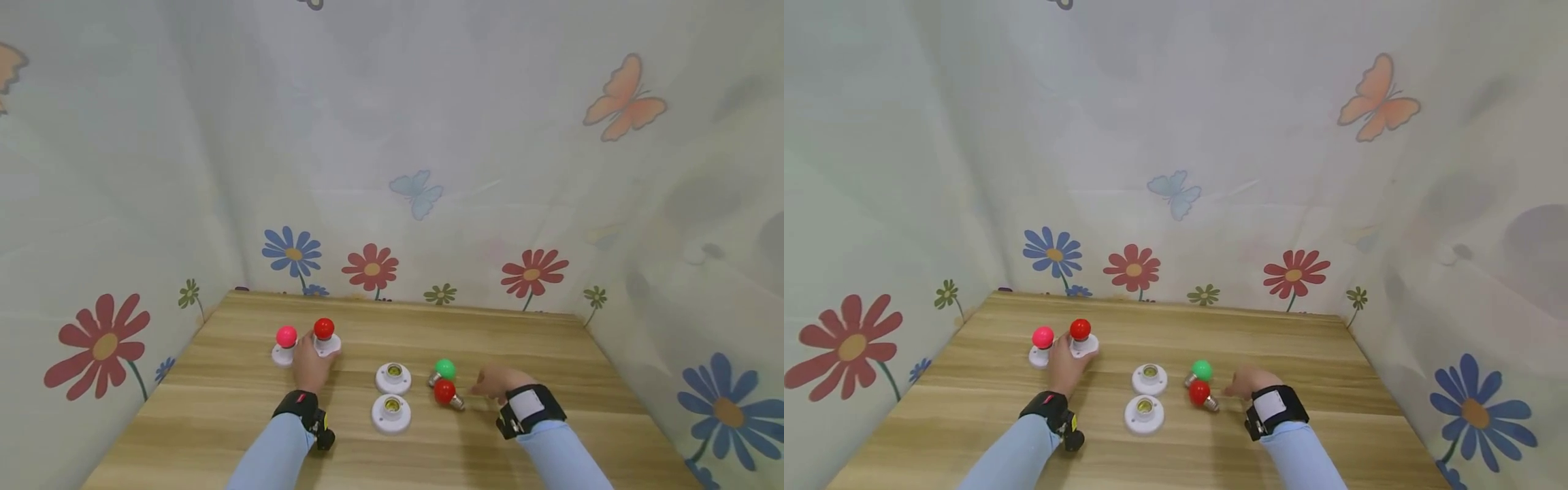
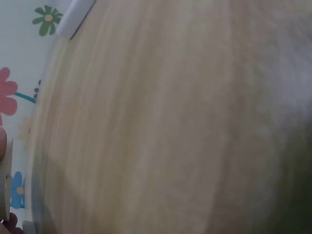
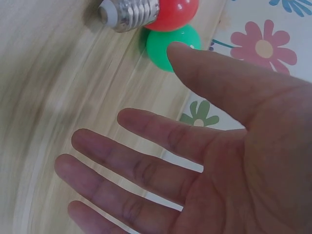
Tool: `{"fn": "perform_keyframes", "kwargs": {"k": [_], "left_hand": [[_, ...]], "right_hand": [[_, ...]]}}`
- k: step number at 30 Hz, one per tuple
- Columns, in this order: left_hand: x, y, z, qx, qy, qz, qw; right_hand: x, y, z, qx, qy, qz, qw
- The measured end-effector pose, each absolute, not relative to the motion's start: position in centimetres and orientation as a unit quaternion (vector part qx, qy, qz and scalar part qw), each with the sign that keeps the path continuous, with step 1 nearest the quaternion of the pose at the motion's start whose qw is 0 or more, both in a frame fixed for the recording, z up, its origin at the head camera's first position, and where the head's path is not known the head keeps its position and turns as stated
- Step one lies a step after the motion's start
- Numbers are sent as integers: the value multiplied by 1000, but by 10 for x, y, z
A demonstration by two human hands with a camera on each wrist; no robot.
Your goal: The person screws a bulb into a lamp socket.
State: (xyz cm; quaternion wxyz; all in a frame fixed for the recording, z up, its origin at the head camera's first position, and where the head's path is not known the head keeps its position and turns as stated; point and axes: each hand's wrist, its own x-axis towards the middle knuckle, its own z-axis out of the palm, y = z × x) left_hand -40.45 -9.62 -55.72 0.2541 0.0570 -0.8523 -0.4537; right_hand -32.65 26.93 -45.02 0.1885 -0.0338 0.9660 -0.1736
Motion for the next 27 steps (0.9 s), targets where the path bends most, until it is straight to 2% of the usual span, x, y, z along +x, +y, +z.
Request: {"fn": "perform_keyframes", "kwargs": {"k": [7, 16, 23, 27], "left_hand": [[-402, -99, -563, 38, -886, -400, 232], [-401, -97, -563, 17, -890, -415, 190], [-404, -97, -566, 14, -887, -427, 176], [-405, -95, -564, 22, -892, -427, 146]], "right_hand": [[-328, 274, -460, -29, 966, -168, 192], [-327, 273, -460, -31, 967, -160, 195], [-329, 274, -460, -35, 969, -149, 195], [-329, 273, -460, -36, 968, -150, 196]]}}
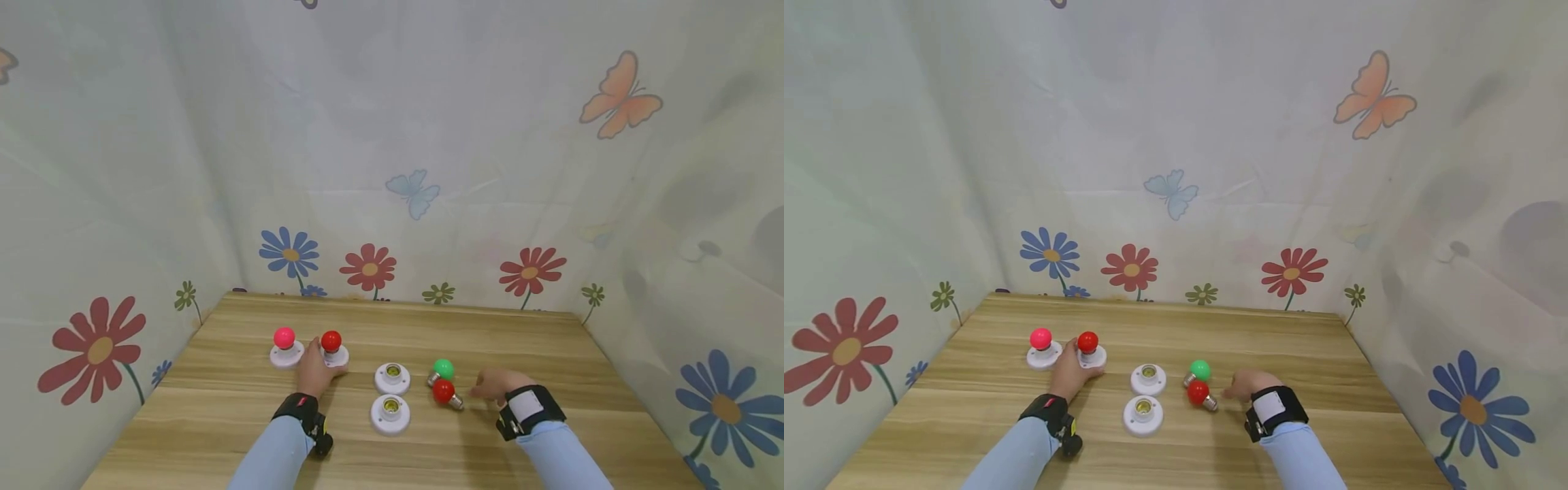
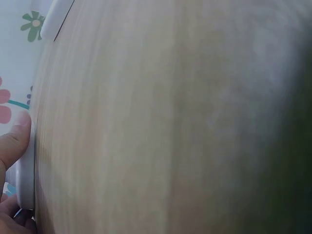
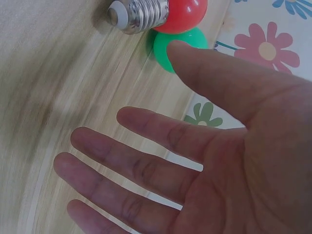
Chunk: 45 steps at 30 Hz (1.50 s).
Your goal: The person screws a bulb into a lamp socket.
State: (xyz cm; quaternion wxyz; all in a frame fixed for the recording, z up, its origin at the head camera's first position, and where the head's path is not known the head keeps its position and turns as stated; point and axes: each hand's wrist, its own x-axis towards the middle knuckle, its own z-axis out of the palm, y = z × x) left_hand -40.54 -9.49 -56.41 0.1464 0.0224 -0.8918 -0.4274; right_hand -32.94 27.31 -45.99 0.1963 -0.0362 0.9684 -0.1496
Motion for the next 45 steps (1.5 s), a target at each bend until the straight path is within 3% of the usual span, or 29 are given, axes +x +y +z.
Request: {"fn": "perform_keyframes", "kwargs": {"k": [10, 21, 24, 29, 34, 39, 45], "left_hand": [[-403, -101, -551, 10, -891, -443, 96], [-376, -92, -479, -36, -918, -383, 94], [-366, -91, -470, -75, -940, -329, 45], [-349, -90, -469, -111, -953, -269, -87], [-337, -90, -474, -104, -957, -224, -154], [-335, -81, -481, -121, -952, -243, -142], [-333, -56, -490, -136, -929, -340, -59]], "right_hand": [[-328, 269, -457, -29, 963, -170, 206], [-322, 261, -444, -36, 963, -165, 208], [-322, 260, -444, -41, 965, -155, 207], [-325, 260, -446, -44, 965, -154, 208], [-329, 260, -450, -46, 962, -168, 212], [-335, 262, -457, -52, 961, -167, 214], [-340, 264, -465, -58, 964, -154, 211]]}}
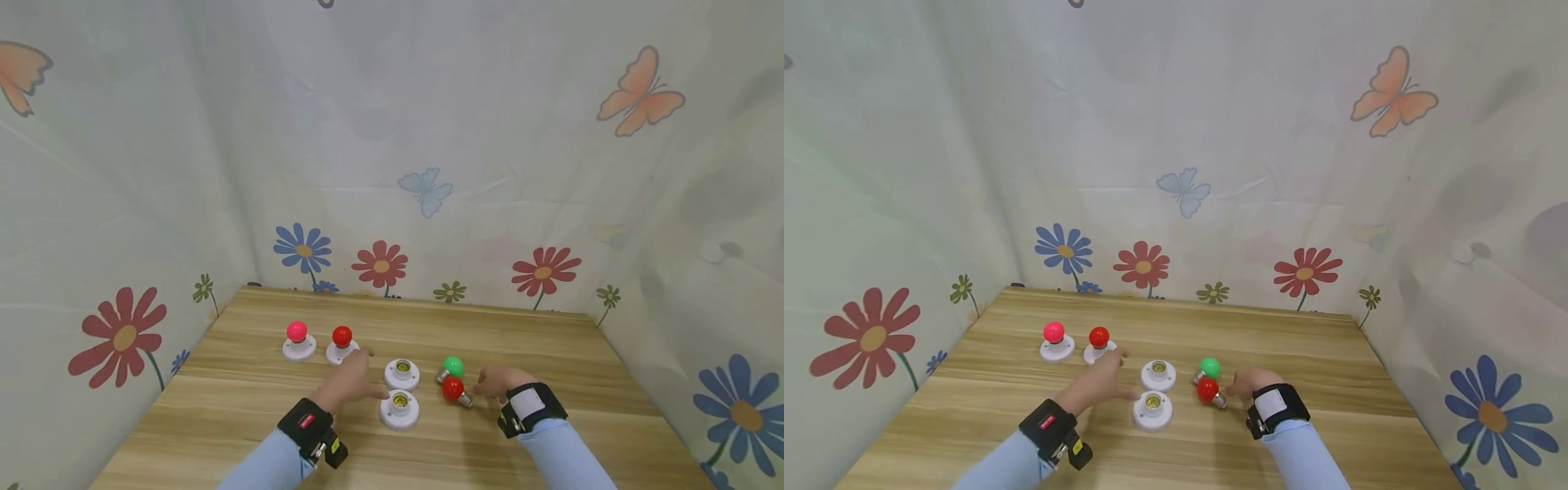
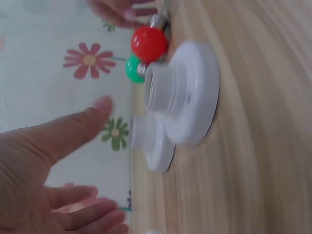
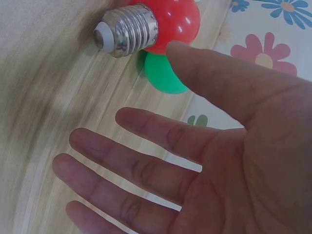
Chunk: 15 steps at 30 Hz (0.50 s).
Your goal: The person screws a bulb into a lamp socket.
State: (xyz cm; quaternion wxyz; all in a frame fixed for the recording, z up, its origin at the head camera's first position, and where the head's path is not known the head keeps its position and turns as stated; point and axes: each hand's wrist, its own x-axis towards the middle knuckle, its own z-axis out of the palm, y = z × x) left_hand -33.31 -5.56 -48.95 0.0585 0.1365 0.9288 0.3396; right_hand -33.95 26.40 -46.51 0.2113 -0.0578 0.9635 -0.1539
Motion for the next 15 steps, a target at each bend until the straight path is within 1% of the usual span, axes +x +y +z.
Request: {"fn": "perform_keyframes", "kwargs": {"k": [3, 10, 15], "left_hand": [[-326, -40, -490, 140, 926, 349, 28], [-303, -17, -497, 151, 963, 222, 8], [-290, -10, -506, 161, 971, 174, -22]], "right_hand": [[-339, 264, -464, -55, 964, -153, 211], [-334, 262, -459, -51, 963, -160, 213], [-329, 261, -456, -51, 965, -152, 209]]}}
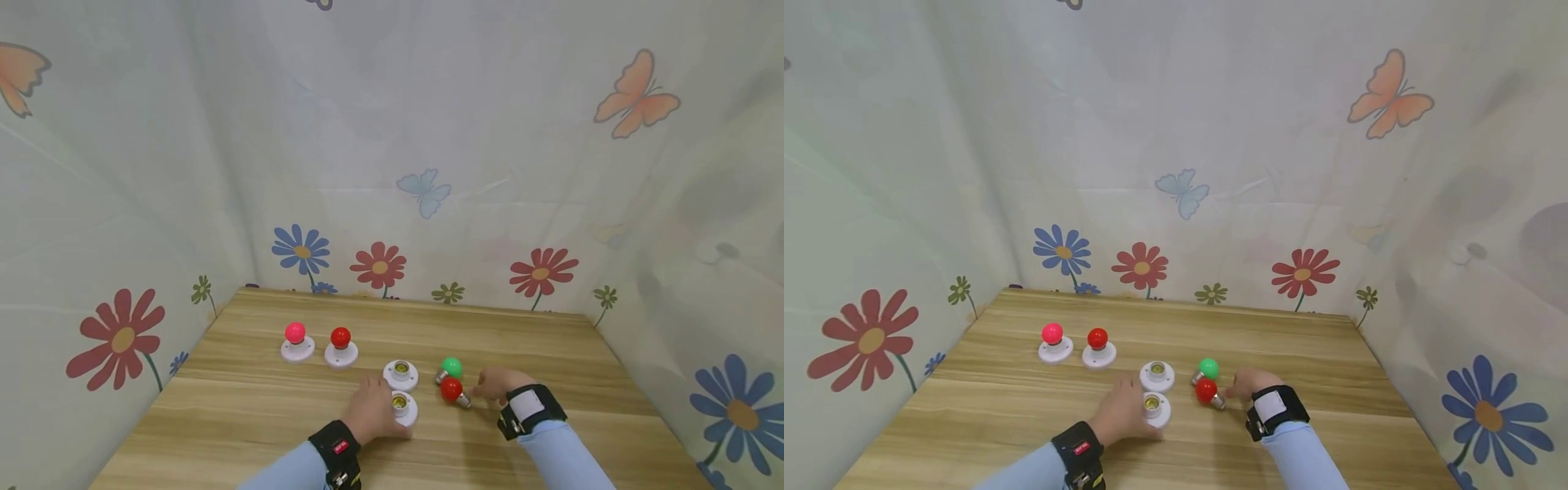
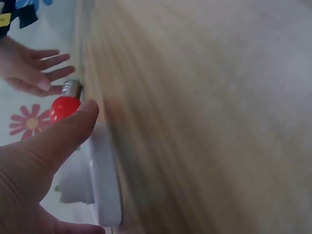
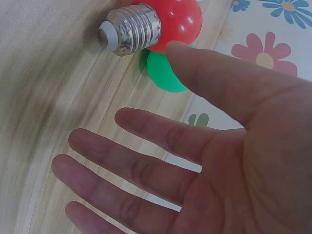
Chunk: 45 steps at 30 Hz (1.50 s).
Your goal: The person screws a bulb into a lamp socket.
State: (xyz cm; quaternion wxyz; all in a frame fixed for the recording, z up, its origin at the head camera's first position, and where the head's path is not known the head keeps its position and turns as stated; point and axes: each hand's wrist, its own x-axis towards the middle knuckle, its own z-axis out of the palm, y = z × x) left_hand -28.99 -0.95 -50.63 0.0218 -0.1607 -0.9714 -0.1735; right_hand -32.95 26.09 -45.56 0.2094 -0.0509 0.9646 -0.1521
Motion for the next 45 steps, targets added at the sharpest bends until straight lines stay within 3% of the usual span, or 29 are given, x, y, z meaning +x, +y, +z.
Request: {"fn": "perform_keyframes", "kwargs": {"k": [11, 18, 24, 33, 40, 45], "left_hand": [[-281, -4, -509, -148, -967, -198, 57], [-304, -7, -518, -146, -950, -277, -4], [-311, -11, -469, -135, -920, -366, -40], [-326, -8, -414, -118, -904, -410, 27], [-347, 1, -429, -127, -866, -472, 102], [-357, -1, -451, -116, -871, -464, 111]], "right_hand": [[-331, 261, -459, -51, 966, -145, 206], [-327, 261, -459, -52, 968, -143, 201], [-326, 261, -458, -54, 967, -144, 203], [-328, 261, -460, -52, 966, -142, 211], [-327, 262, -461, -57, 967, -129, 210], [-329, 260, -459, -63, 968, -125, 207]]}}
